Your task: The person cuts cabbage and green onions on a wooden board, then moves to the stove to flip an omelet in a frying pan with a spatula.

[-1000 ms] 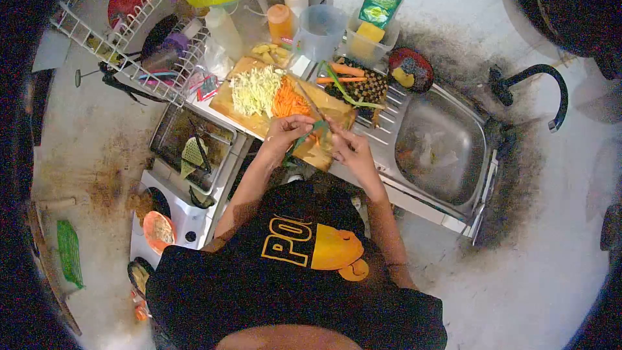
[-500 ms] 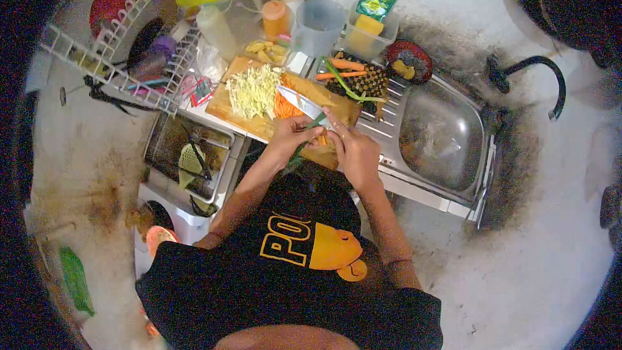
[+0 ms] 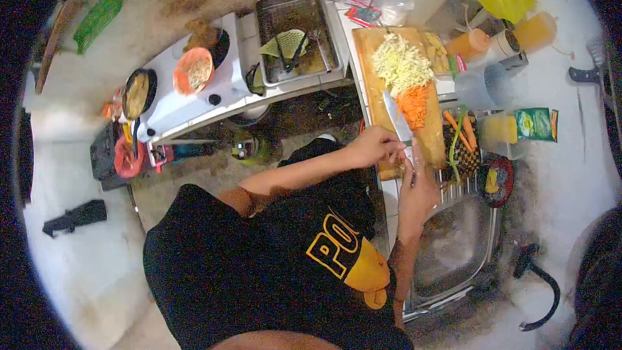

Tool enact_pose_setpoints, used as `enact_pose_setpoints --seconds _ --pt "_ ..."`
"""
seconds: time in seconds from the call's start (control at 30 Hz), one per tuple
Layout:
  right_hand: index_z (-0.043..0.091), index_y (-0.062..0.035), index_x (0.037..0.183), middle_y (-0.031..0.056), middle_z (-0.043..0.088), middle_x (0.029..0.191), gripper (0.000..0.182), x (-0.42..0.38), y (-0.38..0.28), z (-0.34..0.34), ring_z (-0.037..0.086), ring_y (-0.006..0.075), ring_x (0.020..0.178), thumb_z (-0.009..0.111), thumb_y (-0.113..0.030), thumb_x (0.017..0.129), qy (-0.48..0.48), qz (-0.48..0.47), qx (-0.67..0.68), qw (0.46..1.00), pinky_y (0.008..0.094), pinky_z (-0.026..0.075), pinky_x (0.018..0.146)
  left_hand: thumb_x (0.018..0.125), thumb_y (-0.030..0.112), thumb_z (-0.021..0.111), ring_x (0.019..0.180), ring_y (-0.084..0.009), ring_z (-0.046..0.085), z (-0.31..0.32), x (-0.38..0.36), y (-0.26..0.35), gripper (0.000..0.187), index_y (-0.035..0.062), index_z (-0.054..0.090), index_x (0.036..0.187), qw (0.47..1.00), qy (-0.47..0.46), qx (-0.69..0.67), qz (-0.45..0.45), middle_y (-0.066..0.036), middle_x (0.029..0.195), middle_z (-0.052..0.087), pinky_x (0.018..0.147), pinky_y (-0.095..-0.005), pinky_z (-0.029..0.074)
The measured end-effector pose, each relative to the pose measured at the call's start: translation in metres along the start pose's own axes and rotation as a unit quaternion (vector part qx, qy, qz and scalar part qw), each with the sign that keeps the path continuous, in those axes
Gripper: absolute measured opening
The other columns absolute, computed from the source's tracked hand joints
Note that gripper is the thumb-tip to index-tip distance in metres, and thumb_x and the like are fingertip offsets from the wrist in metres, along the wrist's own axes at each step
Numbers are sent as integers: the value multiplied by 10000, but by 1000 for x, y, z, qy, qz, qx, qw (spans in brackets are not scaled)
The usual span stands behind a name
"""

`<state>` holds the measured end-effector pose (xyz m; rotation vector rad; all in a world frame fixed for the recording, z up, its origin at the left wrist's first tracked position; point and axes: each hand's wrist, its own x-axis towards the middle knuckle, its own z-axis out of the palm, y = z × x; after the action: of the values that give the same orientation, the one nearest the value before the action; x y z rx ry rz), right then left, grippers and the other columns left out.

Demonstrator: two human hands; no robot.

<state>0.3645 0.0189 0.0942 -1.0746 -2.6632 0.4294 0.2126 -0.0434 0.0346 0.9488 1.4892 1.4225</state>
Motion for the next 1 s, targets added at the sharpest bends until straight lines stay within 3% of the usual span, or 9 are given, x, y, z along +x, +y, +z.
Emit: enact_pose_setpoints --seconds 0.33,0.47,0.53,0.6,0.63,0.73,0.83,0.9,1.0 --pt "473 -329 1428 192 681 853 475 7 -4 8 653 382 711 552 -243 968 3 10 -16 1000 431 506 634 928 181 614 503 -165 592 11 -64 20 232 8 724 818 970 228 85 -16 -93 563 603 522 -330 478" --pt "426 -128 1461 149 530 1406 449 57 108 1 593 194 1176 471 -215 1023 99 -31 215 971 342 464 955 950 178 594 541 -92 575 -6 -107 28 228 18 744 890 968 236 51 -70 -45 602 632 524 -272 448" --pt "424 -82 1453 136 534 1408 445 51 103 -15 531 204 1261 458 -201 1025 77 -50 302 949 303 395 1034 955 166 598 561 -82 570 -9 -105 4 223 1 744 924 974 217 14 -59 -28 630 638 531 -260 452" --pt "440 -141 1457 -7 624 896 444 39 113 -3 423 74 630 483 -187 1018 38 6 270 962 252 380 559 944 137 614 584 -86 580 -6 -86 -18 194 -10 740 949 979 201 -6 -36 -37 660 654 547 -263 471" --pt "445 -158 1459 -57 466 737 439 24 100 -5 331 38 582 484 -200 1024 14 26 311 950 215 292 504 902 97 668 599 -86 596 -1 -72 -23 144 -24 735 941 972 221 -27 -77 -41 678 667 568 -259 486" --pt "457 -91 1443 37 662 958 439 -9 105 17 569 97 783 491 -195 1017 -34 62 289 955 259 471 716 862 71 713 616 -93 616 8 -36 -49 123 -32 731 928 971 234 17 -31 -41 695 680 579 -255 493" --pt "423 -136 1474 -37 494 687 471 -50 89 16 390 51 533 510 -225 1020 -87 113 395 907 229 354 481 797 65 775 618 -109 650 14 -20 -44 162 -37 725 912 976 216 7 -31 -69 707 697 559 -257 501" --pt "346 -198 1515 -75 364 604 518 -69 88 15 282 27 468 504 -266 1026 -195 216 606 740 197 248 412 781 77 790 612 -109 641 19 -10 -42 142 -16 729 871 980 193 20 -40 -60 711 701 569 -255 493" --pt "271 -240 1541 -90 267 587 550 -78 82 8 281 24 469 482 -289 1036 -212 244 652 686 193 247 413 703 98 829 633 -187 653 24 2 -55 193 15 735 851 956 222 195 -6 -89 704 701 591 -316 503"
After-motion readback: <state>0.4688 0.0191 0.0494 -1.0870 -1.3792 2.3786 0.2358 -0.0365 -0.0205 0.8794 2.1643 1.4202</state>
